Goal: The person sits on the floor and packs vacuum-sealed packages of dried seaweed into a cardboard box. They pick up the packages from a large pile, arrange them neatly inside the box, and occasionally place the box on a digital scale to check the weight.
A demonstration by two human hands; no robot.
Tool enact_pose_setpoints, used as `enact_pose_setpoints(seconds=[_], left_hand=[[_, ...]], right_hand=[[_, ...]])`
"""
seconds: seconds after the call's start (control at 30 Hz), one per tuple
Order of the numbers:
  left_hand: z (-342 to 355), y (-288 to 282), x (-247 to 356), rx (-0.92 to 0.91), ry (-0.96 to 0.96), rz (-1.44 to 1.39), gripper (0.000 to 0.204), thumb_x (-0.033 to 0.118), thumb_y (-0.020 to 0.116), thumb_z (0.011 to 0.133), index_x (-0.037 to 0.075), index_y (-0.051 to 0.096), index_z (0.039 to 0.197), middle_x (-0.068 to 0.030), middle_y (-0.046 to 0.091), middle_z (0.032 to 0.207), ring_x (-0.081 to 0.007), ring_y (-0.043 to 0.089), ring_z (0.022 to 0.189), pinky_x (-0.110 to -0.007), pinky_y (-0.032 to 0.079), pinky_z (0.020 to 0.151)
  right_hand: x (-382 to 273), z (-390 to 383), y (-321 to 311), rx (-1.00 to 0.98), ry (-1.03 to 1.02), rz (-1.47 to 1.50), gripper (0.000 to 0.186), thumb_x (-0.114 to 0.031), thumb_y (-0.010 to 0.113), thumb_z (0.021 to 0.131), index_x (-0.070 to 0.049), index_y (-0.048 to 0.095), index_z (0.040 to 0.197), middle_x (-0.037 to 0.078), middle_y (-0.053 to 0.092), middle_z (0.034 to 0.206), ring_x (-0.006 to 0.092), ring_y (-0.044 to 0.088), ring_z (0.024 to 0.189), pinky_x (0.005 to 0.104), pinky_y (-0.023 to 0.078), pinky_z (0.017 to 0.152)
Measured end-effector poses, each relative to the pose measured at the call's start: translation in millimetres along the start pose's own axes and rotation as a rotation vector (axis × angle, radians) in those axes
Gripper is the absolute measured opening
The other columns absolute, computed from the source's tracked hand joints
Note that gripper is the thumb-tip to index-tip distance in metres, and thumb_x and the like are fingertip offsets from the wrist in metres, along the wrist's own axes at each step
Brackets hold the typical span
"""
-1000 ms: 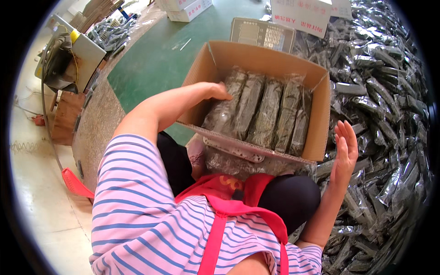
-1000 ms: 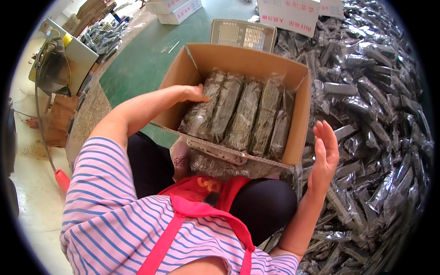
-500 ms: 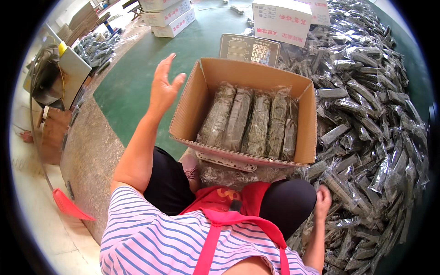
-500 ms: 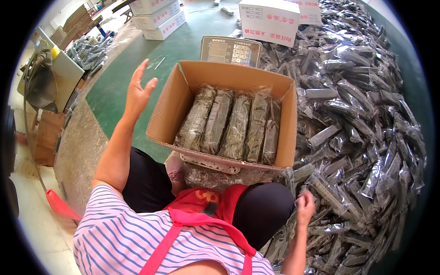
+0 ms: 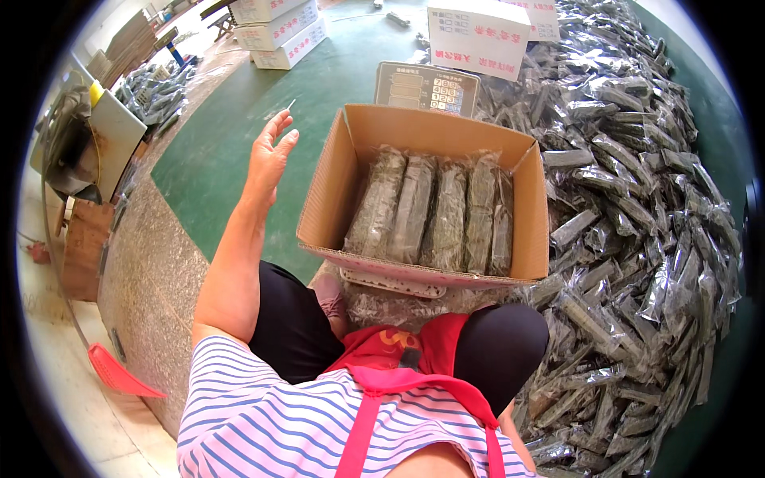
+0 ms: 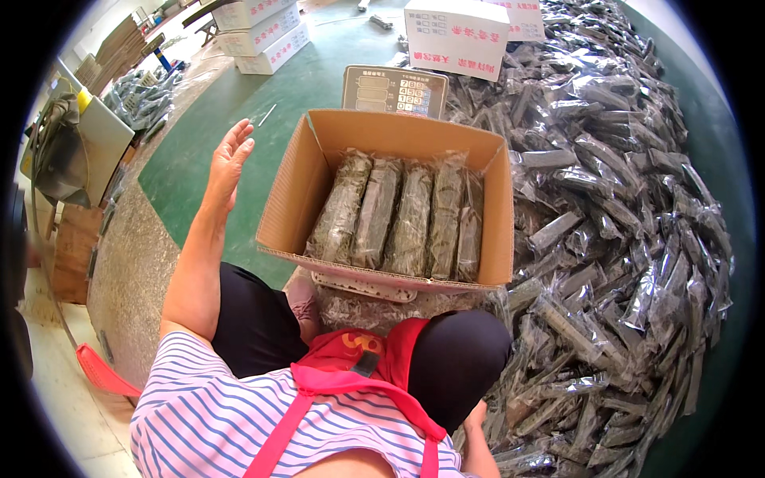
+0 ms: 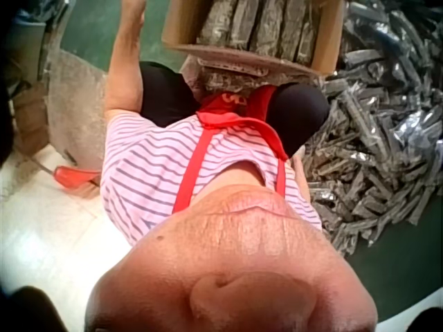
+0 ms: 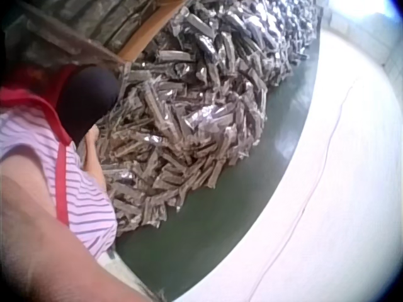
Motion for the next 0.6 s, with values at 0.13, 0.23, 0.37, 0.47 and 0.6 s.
enact_pose_setpoints(seconds=[0.13, 0.23, 0.37, 0.47, 0.6], left_hand=[[19.7, 36.0, -8.3, -0.119, 0.080, 0.018, 0.047, 0.019, 0.057, 0.089, 0.004, 0.044, 0.131, -0.0128, 0.047, 0.132, -0.0196, 0.042, 0.123, -0.033, 0.029, 0.105], [22.6, 39.1, -43.2, -0.172, -0.041, 0.181, 0.048, 0.021, 0.056, 0.088, 0.005, 0.044, 0.131, -0.0107, 0.051, 0.128, -0.0204, 0.046, 0.119, -0.033, 0.033, 0.101], [16.1, -46.1, -61.2, -0.130, -0.169, 0.281, 0.053, 0.029, 0.052, 0.091, 0.011, 0.036, 0.138, -0.0077, 0.041, 0.139, -0.0207, 0.033, 0.130, -0.048, 0.016, 0.105], [21.9, -0.7, -55.5, -0.157, -0.168, 0.382, 0.052, 0.029, 0.052, 0.091, 0.010, 0.037, 0.137, -0.0076, 0.042, 0.138, -0.0203, 0.034, 0.128, -0.049, 0.017, 0.105], [35.4, -19.6, -80.1, -0.163, -0.051, 0.432, 0.049, 0.022, 0.053, 0.091, 0.004, 0.038, 0.135, -0.0100, 0.045, 0.133, -0.0207, 0.041, 0.122, -0.040, 0.028, 0.103]], right_hand=[[-21.2, 24.7, -44.8, 0.153, -0.358, 0.019, 0.029, -0.030, 0.055, 0.084, -0.002, 0.062, 0.087, 0.020, 0.061, 0.081, 0.0377, 0.059, 0.075, 0.0434, 0.046, 0.065], [-59.2, 18.4, -74.1, 0.200, -0.292, -0.241, 0.032, -0.036, 0.057, 0.083, -0.005, 0.057, 0.078, 0.019, 0.059, 0.076, 0.0380, 0.057, 0.070, 0.0466, 0.043, 0.060], [-62.8, 38.7, -54.3, 0.167, -0.114, -0.038, 0.024, -0.030, 0.059, 0.077, -0.006, 0.060, 0.080, 0.015, 0.061, 0.074, 0.0314, 0.058, 0.067, 0.0401, 0.044, 0.059], [-17.2, 14.3, -43.0, 0.256, 0.029, 0.053, 0.019, -0.025, 0.058, 0.077, -0.008, 0.061, 0.085, 0.012, 0.063, 0.076, 0.0317, 0.061, 0.072, 0.0401, 0.047, 0.065], [-23.9, 13.5, -5.3, 0.288, -0.135, 0.156, 0.021, -0.017, 0.057, 0.078, -0.009, 0.061, 0.097, 0.014, 0.064, 0.086, 0.0317, 0.062, 0.082, 0.0400, 0.049, 0.072]])
Point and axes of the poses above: each hand's wrist, its own z-axis towards the middle knuckle, its own y-axis out of the palm, x = y × z, the point moved 2 cm from there along z, towards the middle knuckle
